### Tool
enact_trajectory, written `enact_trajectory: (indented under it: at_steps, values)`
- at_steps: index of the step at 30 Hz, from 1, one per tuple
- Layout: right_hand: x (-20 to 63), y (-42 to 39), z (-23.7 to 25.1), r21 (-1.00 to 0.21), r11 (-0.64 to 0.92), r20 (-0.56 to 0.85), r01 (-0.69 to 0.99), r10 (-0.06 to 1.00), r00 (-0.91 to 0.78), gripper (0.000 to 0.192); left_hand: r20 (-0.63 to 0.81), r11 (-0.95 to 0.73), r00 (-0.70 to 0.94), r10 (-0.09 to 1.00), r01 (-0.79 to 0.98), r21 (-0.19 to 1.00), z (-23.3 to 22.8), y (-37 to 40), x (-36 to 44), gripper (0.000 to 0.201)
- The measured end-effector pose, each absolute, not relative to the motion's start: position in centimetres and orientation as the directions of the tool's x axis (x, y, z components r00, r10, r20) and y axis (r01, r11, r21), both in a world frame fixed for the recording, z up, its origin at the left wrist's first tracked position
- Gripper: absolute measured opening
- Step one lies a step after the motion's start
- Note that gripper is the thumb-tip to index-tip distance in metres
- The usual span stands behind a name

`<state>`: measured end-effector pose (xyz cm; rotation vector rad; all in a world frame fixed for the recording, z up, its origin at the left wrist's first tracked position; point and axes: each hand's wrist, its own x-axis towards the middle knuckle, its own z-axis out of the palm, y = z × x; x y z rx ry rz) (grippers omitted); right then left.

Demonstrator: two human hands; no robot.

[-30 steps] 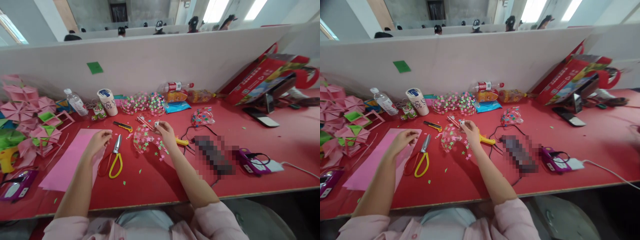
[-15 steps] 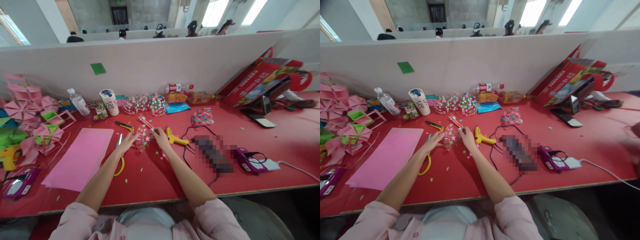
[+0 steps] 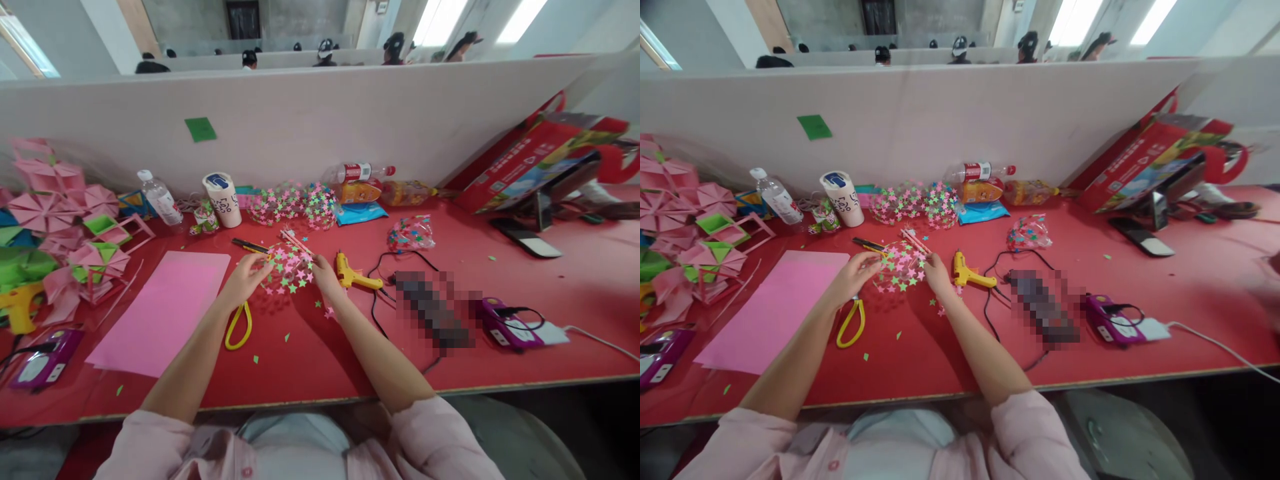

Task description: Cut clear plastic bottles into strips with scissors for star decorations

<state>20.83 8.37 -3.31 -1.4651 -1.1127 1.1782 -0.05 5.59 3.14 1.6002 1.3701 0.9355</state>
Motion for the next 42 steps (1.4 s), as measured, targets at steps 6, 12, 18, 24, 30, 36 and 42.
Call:
enact_trajectory:
  at_steps: [6, 12, 18, 24, 30, 36, 42]
  values:
    - [24.4, 9.0, -1.2, -0.944, -0.167, -0.087, 0.283, 0.957, 0.275, 0.010, 0.065, -0.158, 0.234, 0.970, 0.404, 0.901, 3.3, 5.9, 0.5, 0.033]
    - [25.9, 8.8, 0.6, -0.947, -0.181, -0.104, 0.266, 0.954, 0.280, 0.013, 0.079, -0.180, 0.255, 0.964, 0.402, 0.898, 2.6, 6.1, 0.7, 0.031]
    - [24.6, 8.3, 0.4, -0.973, -0.162, -0.117, 0.167, 0.962, 0.247, 0.013, -0.133, 0.123, 0.051, 0.990, 0.155, 0.980, 1.5, 6.6, 2.3, 0.046]
    - [22.4, 7.1, 0.1, -0.975, -0.208, -0.190, 0.081, 0.962, 0.194, 0.013, -0.314, 0.323, 0.102, 0.944, -0.093, 0.942, 2.0, 6.0, 2.5, 0.046]
    - [21.2, 6.3, 0.4, -0.974, -0.226, -0.224, 0.011, 0.970, 0.089, 0.019, -0.344, 0.347, 0.042, 0.938, -0.124, 0.930, 2.5, 5.1, 0.5, 0.039]
    - [22.2, 6.7, 0.6, -0.980, -0.199, -0.201, -0.029, 0.975, 0.095, 0.021, -0.317, 0.320, 0.046, 0.947, -0.128, 0.939, 2.2, 5.2, 0.0, 0.034]
    - [22.5, 7.0, 0.3, -0.967, -0.204, -0.224, -0.151, 0.966, 0.131, 0.027, -0.259, 0.262, 0.041, 0.965, -0.084, 0.961, 1.3, 5.6, 0.7, 0.040]
